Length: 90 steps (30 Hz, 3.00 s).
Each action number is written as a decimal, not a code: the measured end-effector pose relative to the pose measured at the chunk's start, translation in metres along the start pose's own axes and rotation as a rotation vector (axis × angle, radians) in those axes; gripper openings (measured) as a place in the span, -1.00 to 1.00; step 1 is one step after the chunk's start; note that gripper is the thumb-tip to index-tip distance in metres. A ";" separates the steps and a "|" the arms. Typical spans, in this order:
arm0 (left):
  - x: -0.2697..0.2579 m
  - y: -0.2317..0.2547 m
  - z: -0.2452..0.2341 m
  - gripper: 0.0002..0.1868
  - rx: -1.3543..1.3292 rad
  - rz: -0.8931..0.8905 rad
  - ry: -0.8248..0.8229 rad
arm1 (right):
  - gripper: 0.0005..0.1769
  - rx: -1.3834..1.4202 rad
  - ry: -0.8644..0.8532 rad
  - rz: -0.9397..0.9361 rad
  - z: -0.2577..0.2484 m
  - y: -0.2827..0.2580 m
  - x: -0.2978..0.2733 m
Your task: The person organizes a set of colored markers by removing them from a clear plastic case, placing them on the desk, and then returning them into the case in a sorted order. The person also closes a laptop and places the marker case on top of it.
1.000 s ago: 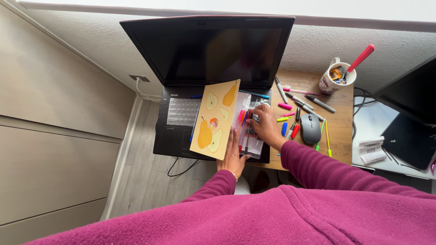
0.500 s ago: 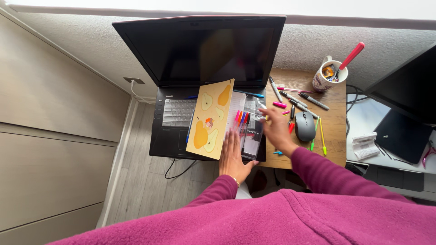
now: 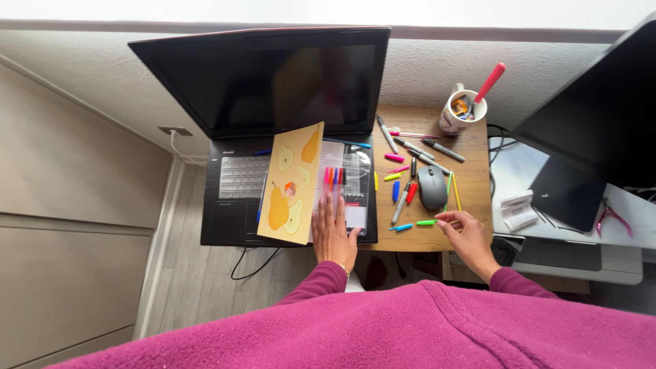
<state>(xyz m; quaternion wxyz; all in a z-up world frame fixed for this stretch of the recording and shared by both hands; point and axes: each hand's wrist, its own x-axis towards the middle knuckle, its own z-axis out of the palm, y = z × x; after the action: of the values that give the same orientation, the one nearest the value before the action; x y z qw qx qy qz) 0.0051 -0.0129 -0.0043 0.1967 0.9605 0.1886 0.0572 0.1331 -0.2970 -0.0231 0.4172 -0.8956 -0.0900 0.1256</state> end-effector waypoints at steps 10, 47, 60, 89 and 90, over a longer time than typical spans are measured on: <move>0.008 0.059 0.011 -0.47 -0.097 0.266 -0.019 | -0.76 -0.310 -0.047 -0.194 -0.003 -0.030 -0.012; 0.078 0.098 0.027 -0.80 -1.980 -0.957 -0.434 | -0.69 -0.250 0.166 0.259 0.005 0.001 0.052; 0.090 0.077 0.009 -0.78 -2.236 -0.977 -0.341 | -0.65 0.348 -0.359 0.148 -0.057 -0.076 -0.004; 0.067 0.103 -0.003 -0.74 -2.026 -0.695 -0.317 | -0.68 0.059 -0.261 0.016 -0.045 -0.114 -0.011; 0.063 0.103 -0.003 -0.74 -2.023 -0.688 -0.290 | -0.68 0.037 -0.261 0.034 -0.043 -0.116 -0.012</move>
<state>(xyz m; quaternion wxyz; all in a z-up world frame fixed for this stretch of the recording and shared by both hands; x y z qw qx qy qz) 0.0981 -0.0752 0.0416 0.9254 0.2451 0.2886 0.0137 0.1281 -0.2575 0.0944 0.4163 -0.8651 -0.1262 0.2497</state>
